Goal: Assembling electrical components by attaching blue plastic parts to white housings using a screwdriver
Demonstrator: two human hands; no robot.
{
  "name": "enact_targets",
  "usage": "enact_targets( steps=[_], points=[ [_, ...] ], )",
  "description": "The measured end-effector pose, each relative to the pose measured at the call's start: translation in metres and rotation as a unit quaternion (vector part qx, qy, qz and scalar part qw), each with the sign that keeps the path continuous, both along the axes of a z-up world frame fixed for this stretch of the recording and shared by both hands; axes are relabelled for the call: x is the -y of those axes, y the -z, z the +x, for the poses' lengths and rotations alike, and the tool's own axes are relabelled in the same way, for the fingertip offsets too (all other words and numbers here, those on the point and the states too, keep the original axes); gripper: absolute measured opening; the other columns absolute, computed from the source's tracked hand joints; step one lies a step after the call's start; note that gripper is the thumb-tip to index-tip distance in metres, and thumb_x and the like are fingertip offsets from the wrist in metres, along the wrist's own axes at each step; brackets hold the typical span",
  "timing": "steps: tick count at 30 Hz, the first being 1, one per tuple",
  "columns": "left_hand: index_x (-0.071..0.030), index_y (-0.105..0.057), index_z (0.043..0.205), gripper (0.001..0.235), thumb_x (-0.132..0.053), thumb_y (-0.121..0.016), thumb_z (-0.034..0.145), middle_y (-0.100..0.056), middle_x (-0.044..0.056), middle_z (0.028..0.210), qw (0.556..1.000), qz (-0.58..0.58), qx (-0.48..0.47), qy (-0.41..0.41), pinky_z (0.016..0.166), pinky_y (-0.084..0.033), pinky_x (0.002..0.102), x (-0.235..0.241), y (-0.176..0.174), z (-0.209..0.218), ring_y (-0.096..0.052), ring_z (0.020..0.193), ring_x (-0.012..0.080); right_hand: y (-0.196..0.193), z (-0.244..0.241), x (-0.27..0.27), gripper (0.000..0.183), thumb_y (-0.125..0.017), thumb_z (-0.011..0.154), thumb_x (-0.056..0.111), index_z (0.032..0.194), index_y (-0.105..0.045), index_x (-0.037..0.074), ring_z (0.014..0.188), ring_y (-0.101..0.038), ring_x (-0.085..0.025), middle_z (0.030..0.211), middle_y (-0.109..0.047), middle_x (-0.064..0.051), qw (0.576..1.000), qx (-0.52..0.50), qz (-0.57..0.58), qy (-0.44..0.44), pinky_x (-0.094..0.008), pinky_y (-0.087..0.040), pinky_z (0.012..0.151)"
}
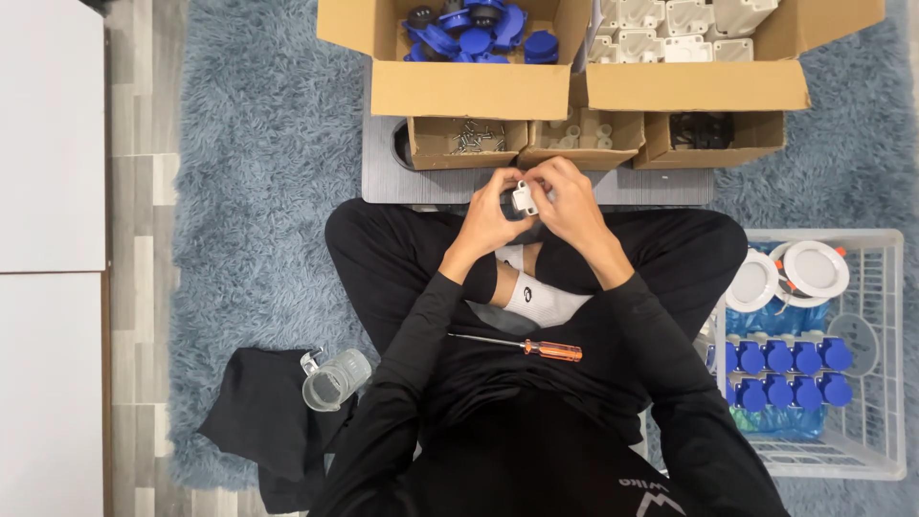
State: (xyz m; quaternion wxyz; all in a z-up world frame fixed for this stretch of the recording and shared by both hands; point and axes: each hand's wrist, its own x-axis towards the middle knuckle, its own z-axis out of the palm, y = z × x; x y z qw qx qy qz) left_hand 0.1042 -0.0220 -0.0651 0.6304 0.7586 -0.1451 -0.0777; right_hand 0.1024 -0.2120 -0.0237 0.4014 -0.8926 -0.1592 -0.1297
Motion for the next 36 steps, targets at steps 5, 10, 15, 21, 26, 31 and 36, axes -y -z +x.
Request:
enact_targets(
  steps=[5, 10, 15, 21, 26, 31, 36],
  points=[
    [-0.015, -0.060, 0.131, 0.072, -0.014, -0.096, 0.069, -0.078, 0.017, 0.127, 1.000, -0.002, 0.004, 0.001, 0.113, -0.053, 0.049, 0.0007, 0.0058, -0.0003, -0.073, 0.128, 0.0346, -0.0031, -0.0028, -0.0018, 0.013, -0.074, 0.099, 0.000, 0.106, -0.078, 0.010, 0.078, -0.070, -0.027, 0.100, -0.071, -0.009, 1.000, 0.011, 0.012, 0.004, -0.041, -0.059, 0.070],
    [-0.015, -0.060, 0.131, 0.071, -0.013, -0.096, 0.070, -0.078, 0.016, 0.128, 1.000, -0.005, 0.007, 0.003, 0.113, -0.053, 0.049, 0.0009, 0.0010, 0.0001, -0.073, 0.129, 0.0337, -0.0055, -0.0024, -0.0018, 0.013, -0.075, 0.100, -0.001, 0.106, -0.078, 0.010, 0.077, -0.070, -0.027, 0.101, -0.072, -0.009, 1.000, 0.022, 0.009, 0.006, -0.041, -0.059, 0.069],
    [-0.014, -0.059, 0.131, 0.071, -0.014, -0.096, 0.071, -0.077, 0.016, 0.130, 1.000, -0.005, 0.005, 0.005, 0.113, -0.053, 0.050, 0.0010, 0.0017, -0.0013, -0.073, 0.129, 0.0344, -0.0050, -0.0034, -0.0003, 0.012, -0.073, 0.102, -0.002, 0.107, -0.077, 0.008, 0.079, -0.070, -0.028, 0.103, -0.072, -0.011, 1.000, 0.020, 0.019, 0.000, -0.041, -0.059, 0.071],
    [-0.015, -0.059, 0.132, 0.072, -0.014, -0.096, 0.070, -0.077, 0.015, 0.133, 1.000, 0.001, 0.002, 0.010, 0.114, -0.053, 0.049, 0.0004, 0.0041, 0.0003, -0.072, 0.130, 0.0330, -0.0036, -0.0048, 0.0015, 0.011, -0.073, 0.102, -0.001, 0.107, -0.077, 0.008, 0.079, -0.071, -0.028, 0.104, -0.072, -0.010, 1.000, 0.016, 0.018, -0.009, -0.041, -0.060, 0.071],
    [-0.015, -0.059, 0.131, 0.072, -0.015, -0.096, 0.070, -0.077, 0.014, 0.132, 1.000, 0.010, 0.006, 0.014, 0.113, -0.053, 0.049, 0.0008, 0.0035, 0.0023, -0.073, 0.129, 0.0328, -0.0022, -0.0038, 0.0025, 0.011, -0.074, 0.102, -0.001, 0.107, -0.077, 0.008, 0.079, -0.071, -0.028, 0.105, -0.072, -0.010, 1.000, 0.017, 0.018, -0.005, -0.041, -0.060, 0.071],
    [-0.015, -0.059, 0.131, 0.071, -0.015, -0.096, 0.071, -0.077, 0.016, 0.130, 1.000, 0.008, 0.006, 0.011, 0.113, -0.053, 0.050, 0.0002, 0.0002, 0.0019, -0.073, 0.129, 0.0343, -0.0033, -0.0021, 0.0027, 0.012, -0.074, 0.101, -0.001, 0.107, -0.077, 0.008, 0.079, -0.071, -0.029, 0.105, -0.073, -0.011, 1.000, 0.013, 0.016, -0.012, -0.042, -0.060, 0.070],
    [-0.015, -0.059, 0.131, 0.071, -0.015, -0.095, 0.070, -0.076, 0.014, 0.132, 1.000, 0.007, -0.005, 0.011, 0.115, -0.052, 0.050, 0.0006, 0.0025, 0.0001, -0.072, 0.130, 0.0334, -0.0045, -0.0045, 0.0019, 0.011, -0.074, 0.100, -0.002, 0.106, -0.078, 0.007, 0.078, -0.071, -0.029, 0.104, -0.073, -0.012, 1.000, 0.013, 0.012, -0.010, -0.041, -0.060, 0.069]
  ],
)
